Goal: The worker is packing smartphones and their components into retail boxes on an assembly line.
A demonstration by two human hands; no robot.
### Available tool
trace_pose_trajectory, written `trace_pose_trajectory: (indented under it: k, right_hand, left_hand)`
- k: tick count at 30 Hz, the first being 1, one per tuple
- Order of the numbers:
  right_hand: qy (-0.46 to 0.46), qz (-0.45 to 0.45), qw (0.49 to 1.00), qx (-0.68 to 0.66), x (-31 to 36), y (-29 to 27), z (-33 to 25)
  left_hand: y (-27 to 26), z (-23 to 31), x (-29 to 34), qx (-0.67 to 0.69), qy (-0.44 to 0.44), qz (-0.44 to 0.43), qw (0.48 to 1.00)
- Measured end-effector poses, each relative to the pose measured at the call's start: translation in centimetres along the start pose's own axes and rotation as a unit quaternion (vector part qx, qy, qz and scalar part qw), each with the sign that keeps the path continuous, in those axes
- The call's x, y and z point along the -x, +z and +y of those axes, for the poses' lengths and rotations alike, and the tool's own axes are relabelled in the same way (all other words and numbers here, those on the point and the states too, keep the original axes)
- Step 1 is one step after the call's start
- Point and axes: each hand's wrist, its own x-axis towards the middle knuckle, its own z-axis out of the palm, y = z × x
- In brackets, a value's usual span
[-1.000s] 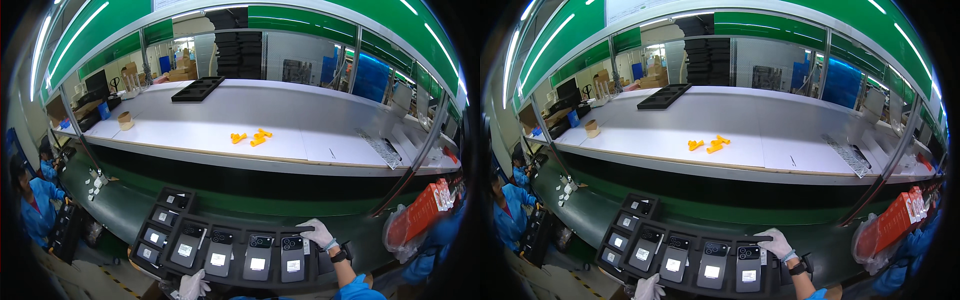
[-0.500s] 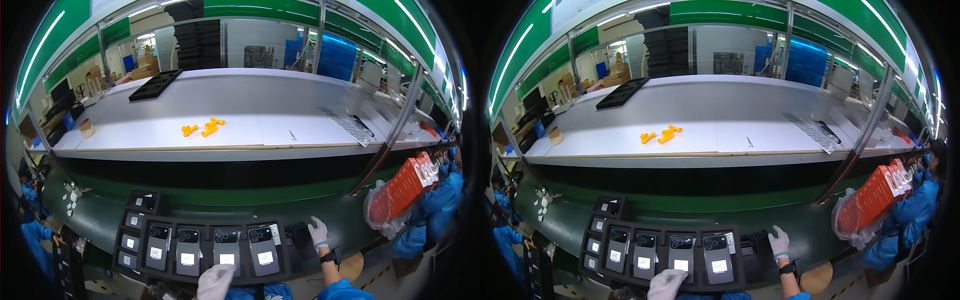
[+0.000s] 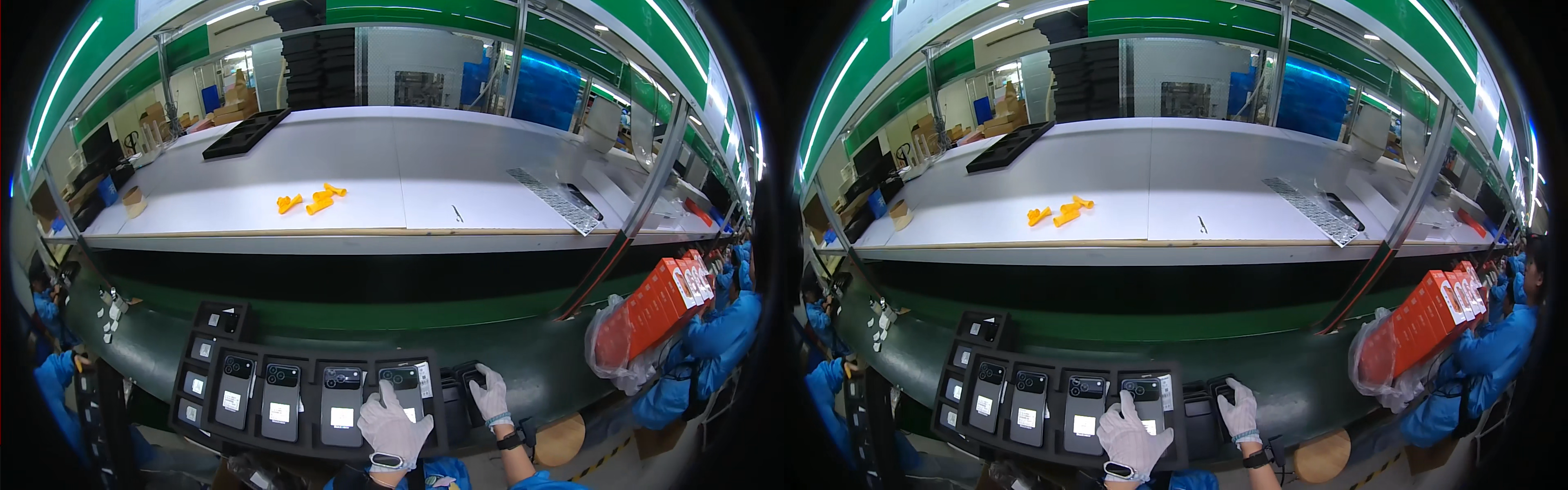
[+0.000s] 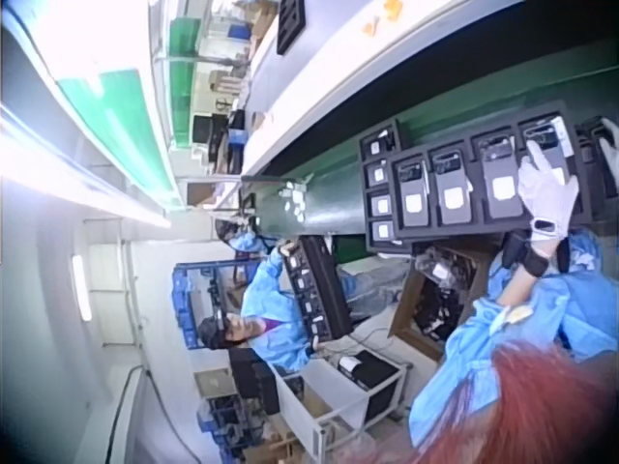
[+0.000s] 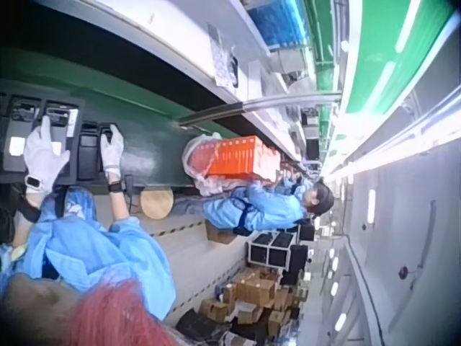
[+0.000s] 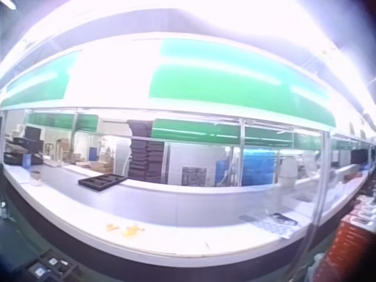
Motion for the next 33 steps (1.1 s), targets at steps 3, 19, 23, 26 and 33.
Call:
trace_pose_trajectory:
  k: [3, 19, 23, 26, 33]
  right_hand:
    - [-0.083, -0.023, 0.995, -0.054, -3.5, -2.8, -5.0]
    - [-0.266, -0.32, 0.902, 0.115, -8.7, -2.5, -18.5]
    - [-0.285, -0.317, 0.885, 0.186, -7.9, -1.3, -18.3]
    - [-0.271, -0.331, 0.884, 0.189, -8.0, -0.9, -17.9]
    - [-0.207, -0.398, 0.869, 0.211, -8.5, -0.2, -17.9]
  left_hand:
    - [-1.8, -0.2, -1.5, 0.025, -0.031, -0.079, 0.996]
    - [-3.6, -3.3, 0.2, 0.292, -0.127, 0.126, 0.939]
    - [-5.1, -5.5, 0.6, 0.557, -0.181, 0.083, 0.806]
    - [-3.9, -7.4, 1.7, 0.855, -0.241, 0.001, 0.459]
    - [-3.9, -9.4, 2.8, 0.927, -0.193, -0.147, 0.285]
